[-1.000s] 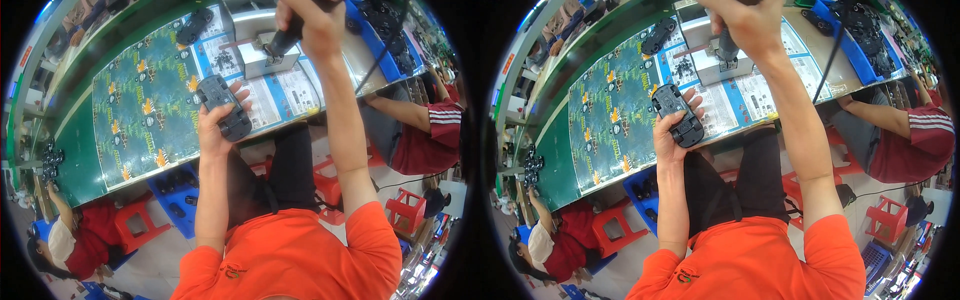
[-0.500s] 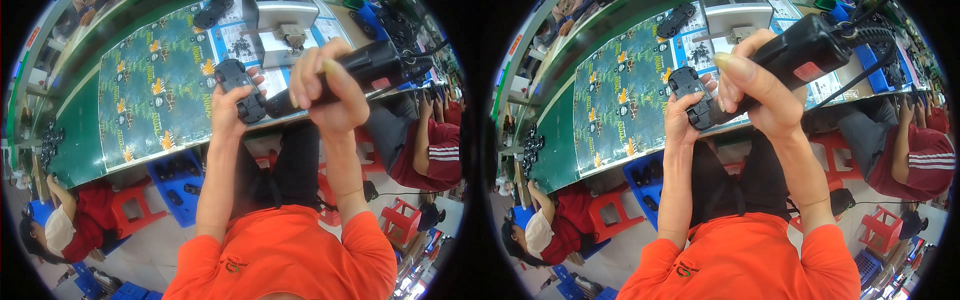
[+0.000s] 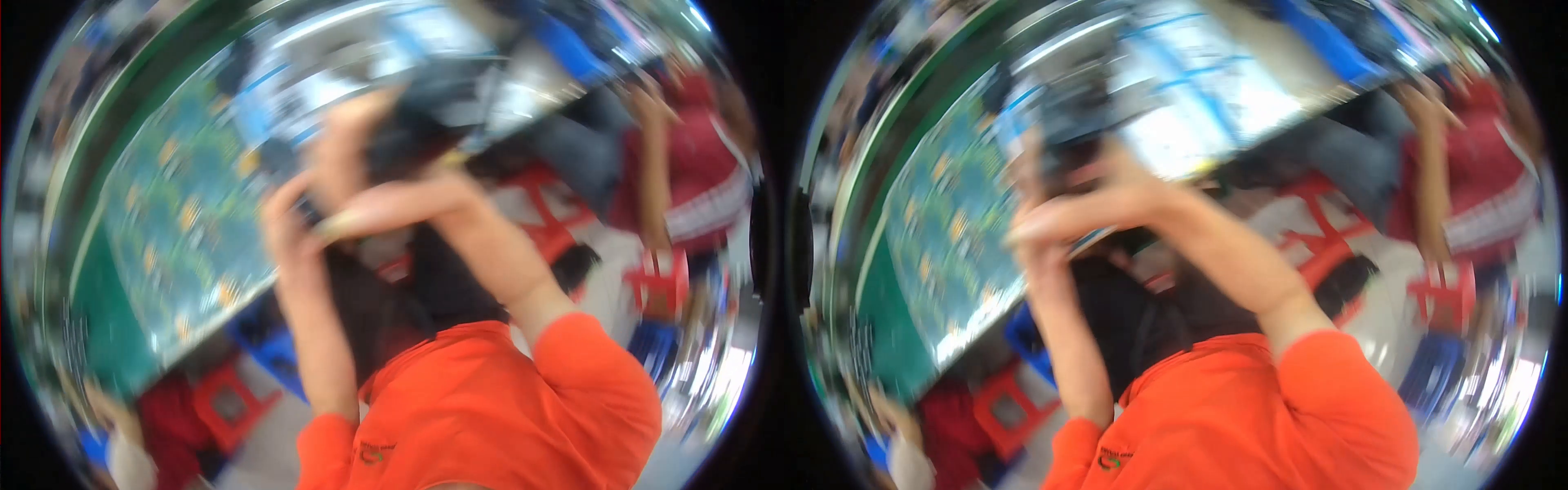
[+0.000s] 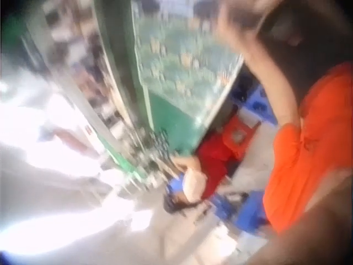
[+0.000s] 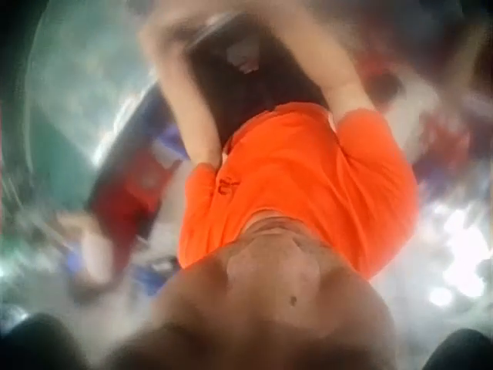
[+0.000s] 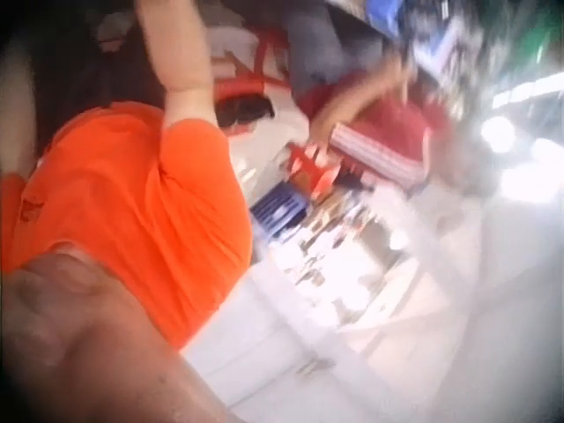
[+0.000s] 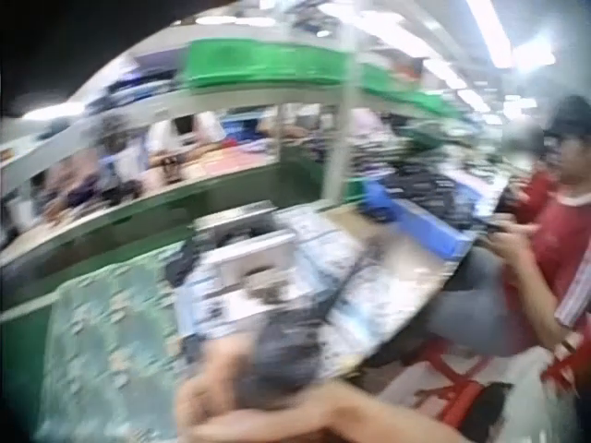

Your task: The person drives screws into toy car chassis using an electric screwdriver, moves the cars across the workstation, and fits components into the toy car bodies by hand.

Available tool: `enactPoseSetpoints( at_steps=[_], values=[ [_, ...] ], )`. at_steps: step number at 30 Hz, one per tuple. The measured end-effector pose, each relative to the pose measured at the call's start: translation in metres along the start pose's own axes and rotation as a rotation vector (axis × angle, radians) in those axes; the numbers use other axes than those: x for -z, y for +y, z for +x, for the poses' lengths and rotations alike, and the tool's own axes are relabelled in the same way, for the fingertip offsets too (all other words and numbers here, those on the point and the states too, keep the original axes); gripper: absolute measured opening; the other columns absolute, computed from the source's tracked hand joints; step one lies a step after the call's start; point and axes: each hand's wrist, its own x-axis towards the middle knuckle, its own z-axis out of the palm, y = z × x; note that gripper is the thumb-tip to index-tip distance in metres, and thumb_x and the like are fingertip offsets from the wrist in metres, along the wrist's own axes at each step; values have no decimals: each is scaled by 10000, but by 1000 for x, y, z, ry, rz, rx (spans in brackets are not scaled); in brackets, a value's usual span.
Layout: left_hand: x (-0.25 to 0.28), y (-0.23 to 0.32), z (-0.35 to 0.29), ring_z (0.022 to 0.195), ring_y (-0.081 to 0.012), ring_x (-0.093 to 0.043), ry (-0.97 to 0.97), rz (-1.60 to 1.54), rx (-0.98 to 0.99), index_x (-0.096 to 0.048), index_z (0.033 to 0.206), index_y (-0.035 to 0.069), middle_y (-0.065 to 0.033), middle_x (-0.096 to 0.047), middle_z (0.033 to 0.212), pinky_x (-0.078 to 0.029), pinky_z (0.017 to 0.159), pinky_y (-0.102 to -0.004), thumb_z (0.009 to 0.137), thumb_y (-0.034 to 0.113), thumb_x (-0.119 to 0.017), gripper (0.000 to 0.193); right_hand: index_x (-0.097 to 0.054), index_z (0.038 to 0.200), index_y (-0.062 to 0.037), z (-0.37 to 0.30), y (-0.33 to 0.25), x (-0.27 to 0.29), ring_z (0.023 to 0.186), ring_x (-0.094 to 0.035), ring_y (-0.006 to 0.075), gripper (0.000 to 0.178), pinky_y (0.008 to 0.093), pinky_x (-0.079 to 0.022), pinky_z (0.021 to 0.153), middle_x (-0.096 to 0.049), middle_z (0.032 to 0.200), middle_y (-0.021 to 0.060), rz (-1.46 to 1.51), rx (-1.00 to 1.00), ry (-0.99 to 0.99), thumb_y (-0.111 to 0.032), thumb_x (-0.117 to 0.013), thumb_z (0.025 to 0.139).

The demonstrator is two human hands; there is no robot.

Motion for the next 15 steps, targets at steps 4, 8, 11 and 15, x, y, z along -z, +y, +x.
enactPoseSetpoints(
  at_steps=[4,8,11,15],
  values=[
    [-54,23,-38,1289,-300,-486,254,309,-15,-404,1433,-16,-163,-502,1367,-417,1097,-467,1001,276,-567,546,-621,1139,21,-5,14,-15,866,-639,157,679,324,-537,757,-661,895,54,-61,-219,299,-261,-960,623],
    [40,27,18,1270,-271,-504,-14,-196,73,-478,1327,16,-137,-531,1303,-429,1093,-461,965,159,-579,402,-632,862,-4,12,26,-17,664,-616,105,440,280,-479,584,-638,721,30,51,-78,133,-191,-946,617],
    [39,18,24,1222,-168,-491,-99,-148,65,-465,1343,-10,-98,-524,1296,-456,1033,-350,986,262,-640,482,-625,794,-20,9,18,-19,521,-571,89,376,256,-420,476,-598,611,17,101,-62,117,-161,-932,628],
    [11,20,10,1220,-216,-513,-11,-147,49,-494,1299,9,-119,-539,1273,-457,1042,-389,1000,258,-576,398,-604,761,-21,8,18,-23,466,-568,99,353,254,-408,424,-599,585,39,57,3,144,-131,-921,650]
  ],
)
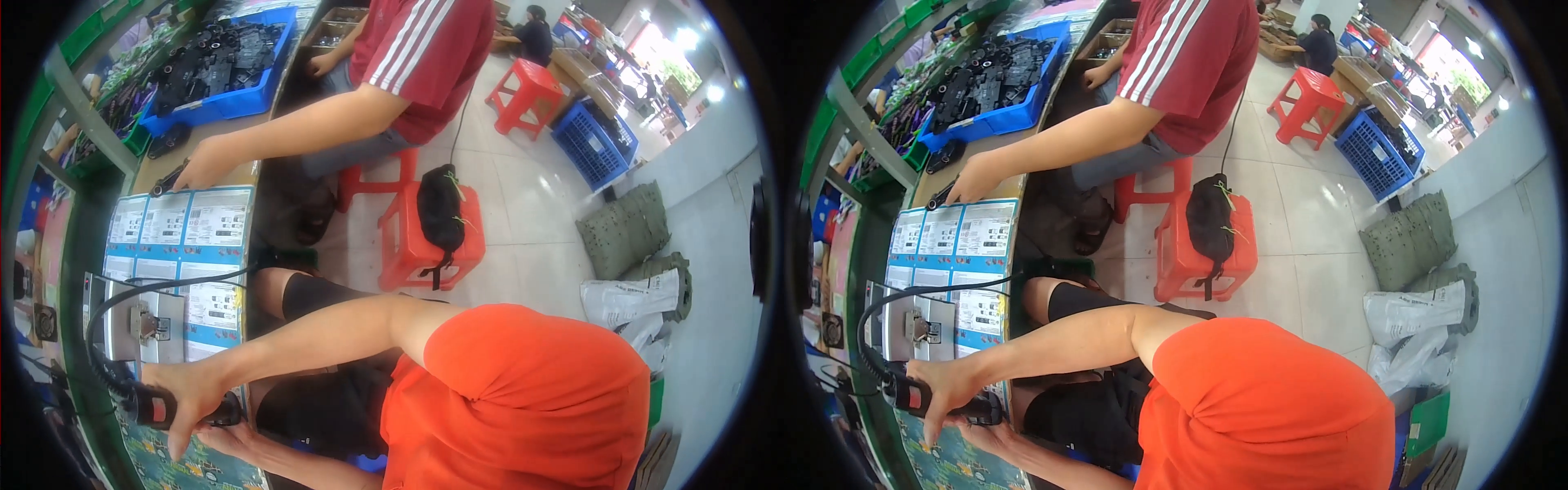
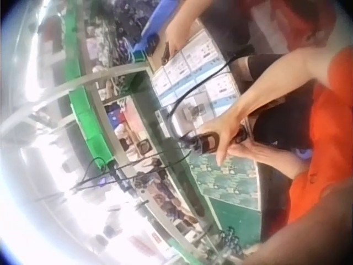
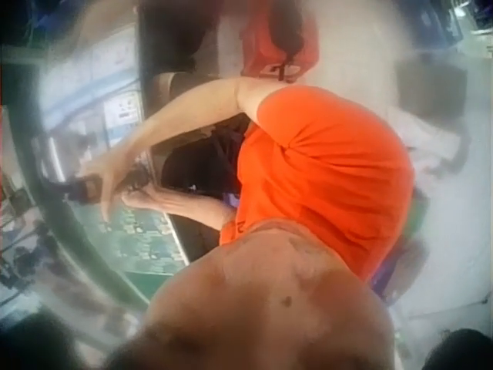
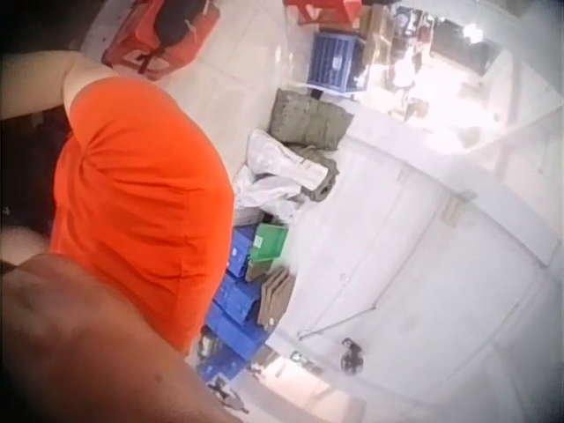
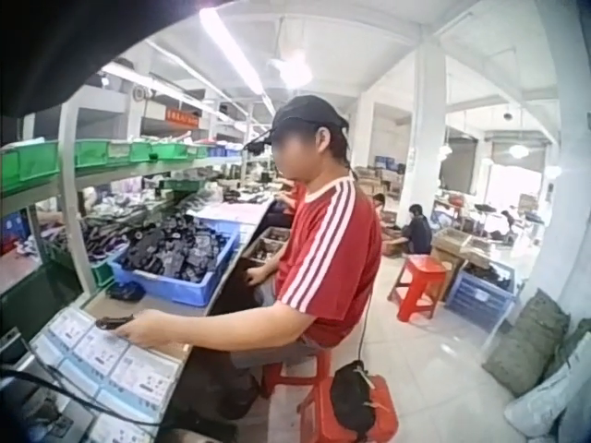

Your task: The person drives screws into toy car chassis using an electric screwdriver, moves the cars across the workstation, and fits components into the toy car bodies by hand.

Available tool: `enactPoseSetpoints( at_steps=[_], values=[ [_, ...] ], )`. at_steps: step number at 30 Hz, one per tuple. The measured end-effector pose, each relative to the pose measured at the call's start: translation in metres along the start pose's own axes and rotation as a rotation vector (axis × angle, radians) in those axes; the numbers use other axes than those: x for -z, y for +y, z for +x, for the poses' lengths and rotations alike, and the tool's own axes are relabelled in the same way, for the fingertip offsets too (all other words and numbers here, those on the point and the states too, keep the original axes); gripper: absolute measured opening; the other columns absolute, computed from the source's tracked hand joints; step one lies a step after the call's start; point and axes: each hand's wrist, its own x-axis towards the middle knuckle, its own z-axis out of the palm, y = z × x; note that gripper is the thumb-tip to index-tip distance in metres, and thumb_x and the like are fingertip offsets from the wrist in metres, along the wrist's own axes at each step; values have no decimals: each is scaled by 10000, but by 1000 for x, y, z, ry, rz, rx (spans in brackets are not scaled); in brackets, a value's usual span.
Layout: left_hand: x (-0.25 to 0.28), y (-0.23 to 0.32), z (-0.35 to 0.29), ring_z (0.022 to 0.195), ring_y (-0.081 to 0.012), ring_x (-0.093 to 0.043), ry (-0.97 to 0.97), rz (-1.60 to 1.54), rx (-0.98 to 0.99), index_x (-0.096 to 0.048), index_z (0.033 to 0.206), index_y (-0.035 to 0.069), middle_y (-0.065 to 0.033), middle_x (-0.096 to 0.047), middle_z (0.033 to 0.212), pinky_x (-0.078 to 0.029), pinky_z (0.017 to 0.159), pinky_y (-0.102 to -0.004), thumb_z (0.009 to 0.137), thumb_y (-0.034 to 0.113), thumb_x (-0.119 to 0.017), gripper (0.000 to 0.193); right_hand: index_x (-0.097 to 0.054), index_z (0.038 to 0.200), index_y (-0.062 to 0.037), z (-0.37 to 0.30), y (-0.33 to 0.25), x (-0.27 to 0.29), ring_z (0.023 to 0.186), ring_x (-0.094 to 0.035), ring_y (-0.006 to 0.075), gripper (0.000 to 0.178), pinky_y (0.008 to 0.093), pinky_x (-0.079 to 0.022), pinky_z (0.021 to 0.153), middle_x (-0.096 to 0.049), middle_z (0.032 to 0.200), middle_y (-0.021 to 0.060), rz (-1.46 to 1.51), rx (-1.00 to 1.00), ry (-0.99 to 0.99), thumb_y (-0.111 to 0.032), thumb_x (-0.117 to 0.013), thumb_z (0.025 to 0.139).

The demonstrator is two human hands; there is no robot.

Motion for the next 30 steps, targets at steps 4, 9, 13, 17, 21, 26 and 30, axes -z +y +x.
enactPoseSetpoints(
  at_steps=[4,9,13,17,21,26,30],
  values=[
    [-65,25,-34,1109,-275,-587,212,541,-69,-547,1294,56,-129,-610,1181,-488,987,-400,1046,354,-465,397,-595,711,2,-17,-68,5,454,-586,117,327,251,-431,415,-630,607,70,-6,-2,163,-109,-902,698],
    [8,96,-11,1034,-345,-569,-242,1770,-628,-432,1456,-13,-165,-586,1163,-481,909,-412,807,509,-701,876,-652,778,17,-20,-93,45,474,-574,88,272,234,-425,445,-620,612,29,-298,101,240,-131,-877,739],
    [20,138,-35,1101,-422,-500,-525,2429,-567,-405,1481,5,-216,-522,1201,-398,967,-500,617,467,-816,1063,-652,791,-10,-17,-74,69,551,-568,48,272,228,-434,502,-602,652,-6,-365,96,294,-166,-872,754],
    [46,207,-74,1365,-413,-387,-385,2791,-554,-370,1528,82,-226,-409,1496,-251,1142,-587,634,468,-832,1078,-697,954,-31,-15,-55,111,714,-572,90,481,271,-501,653,-610,757,-15,-824,196,371,-377,-914,699],
    [78,234,-91,1517,-368,-159,-19,2823,-417,-219,1587,103,-183,-192,1638,-100,1202,-616,643,351,-854,1164,-686,810,-35,-28,-96,131,580,-620,72,272,239,-489,553,-662,662,17,-785,75,357,-249,-853,791],
    [-23,187,-66,1356,-366,-440,6,2357,-1100,-499,1403,7,-203,-476,1460,-342,1118,-466,853,97,-746,609,-602,685,-48,-21,-82,131,568,-517,48,331,228,-405,522,-555,626,-33,-595,148,342,-202,-872,795],
    [-173,75,27,1227,-268,-595,-387,1925,-1271,-638,1285,21,-142,-657,1285,-414,1075,-387,912,29,-674,375,-619,739,-40,-37,-98,133,563,-546,65,259,223,-420,532,-586,628,-6,-643,139,374,-139,-852,793]
  ],
)
